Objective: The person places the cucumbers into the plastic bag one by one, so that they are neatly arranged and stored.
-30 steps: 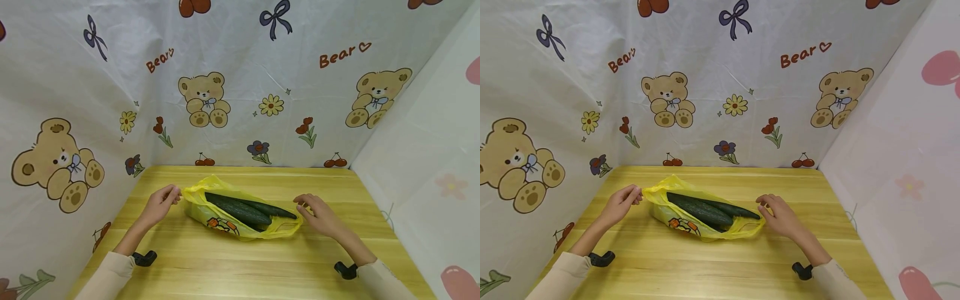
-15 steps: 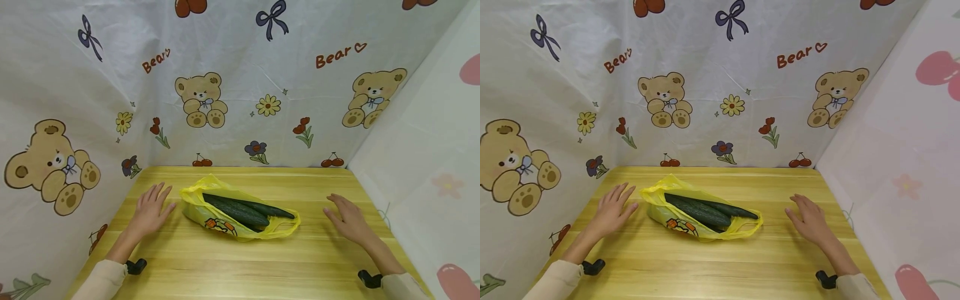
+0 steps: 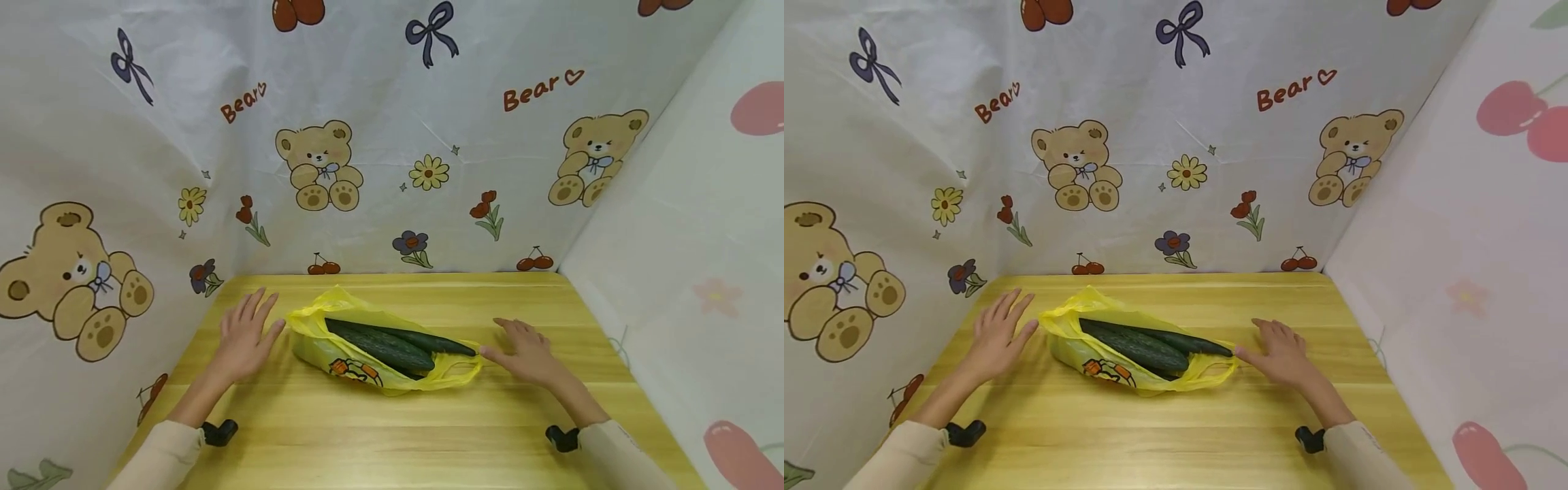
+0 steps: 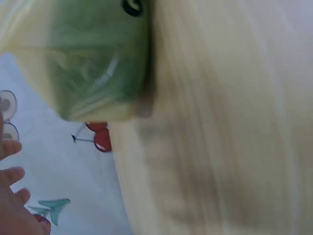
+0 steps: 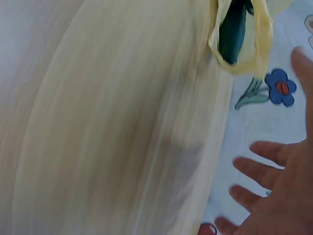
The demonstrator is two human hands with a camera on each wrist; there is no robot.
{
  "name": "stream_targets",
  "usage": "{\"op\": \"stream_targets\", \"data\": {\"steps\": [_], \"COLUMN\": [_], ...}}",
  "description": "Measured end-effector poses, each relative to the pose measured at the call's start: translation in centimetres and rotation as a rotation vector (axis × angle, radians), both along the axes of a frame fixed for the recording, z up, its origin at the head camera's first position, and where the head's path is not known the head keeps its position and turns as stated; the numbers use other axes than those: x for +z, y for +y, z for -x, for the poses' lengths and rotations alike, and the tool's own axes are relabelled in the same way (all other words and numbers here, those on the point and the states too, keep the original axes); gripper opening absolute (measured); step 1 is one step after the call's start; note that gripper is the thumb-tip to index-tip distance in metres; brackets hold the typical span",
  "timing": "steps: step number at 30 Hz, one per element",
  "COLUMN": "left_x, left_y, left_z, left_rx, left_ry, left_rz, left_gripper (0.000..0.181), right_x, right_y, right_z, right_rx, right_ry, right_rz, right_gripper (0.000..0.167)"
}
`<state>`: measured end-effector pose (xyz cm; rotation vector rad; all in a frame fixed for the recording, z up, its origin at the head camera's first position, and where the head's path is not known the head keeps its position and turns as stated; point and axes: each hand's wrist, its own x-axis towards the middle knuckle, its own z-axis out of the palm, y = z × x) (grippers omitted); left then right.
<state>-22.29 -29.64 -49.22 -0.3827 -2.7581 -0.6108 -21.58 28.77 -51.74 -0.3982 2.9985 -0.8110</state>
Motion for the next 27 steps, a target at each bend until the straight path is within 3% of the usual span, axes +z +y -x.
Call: {"op": "stream_targets", "data": {"steps": [3,6,11,14,19,21,24,27], "left_x": [1.2,2.4,3.2,3.0,2.6,2.5,2.2,2.1], "left_y": [1.0,2.6,5.7,7.3,9.6,10.5,11.8,13.1], "left_z": [0.1,0.4,1.2,2.1,4.0,4.6,5.2,5.3], "left_rx": [-0.08,-0.166,-0.229,-0.225,-0.211,-0.215,-0.249,-0.305], "left_ry": [-0.001,-0.054,-0.176,-0.232,-0.324,-0.329,-0.32,-0.325], "left_rz": [-0.126,-0.224,-0.273,-0.253,-0.182,-0.145,-0.109,-0.14], "left_gripper": [0.05,0.045,0.05,0.059,0.069,0.058,0.028,0.01], "right_x": [-0.6,-1.0,-0.7,0.6,4.0,5.4,6.8,7.7], "right_y": [-1.5,-2.4,-2.0,-1.7,-2.3,-2.6,-2.6,-1.8], "right_z": [0.9,1.9,2.9,3.4,4.7,5.3,6.3,7.3], "right_rx": [0.088,0.158,0.182,0.176,0.099,0.072,0.026,-0.031], "right_ry": [-0.046,-0.085,-0.049,0.047,0.165,0.166,0.138,0.132], "right_rz": [0.03,0.037,0.05,0.072,0.121,0.176,0.27,0.337], "right_gripper": [0.058,0.034,0.019,0.019,0.021,0.023,0.028,0.033]}}
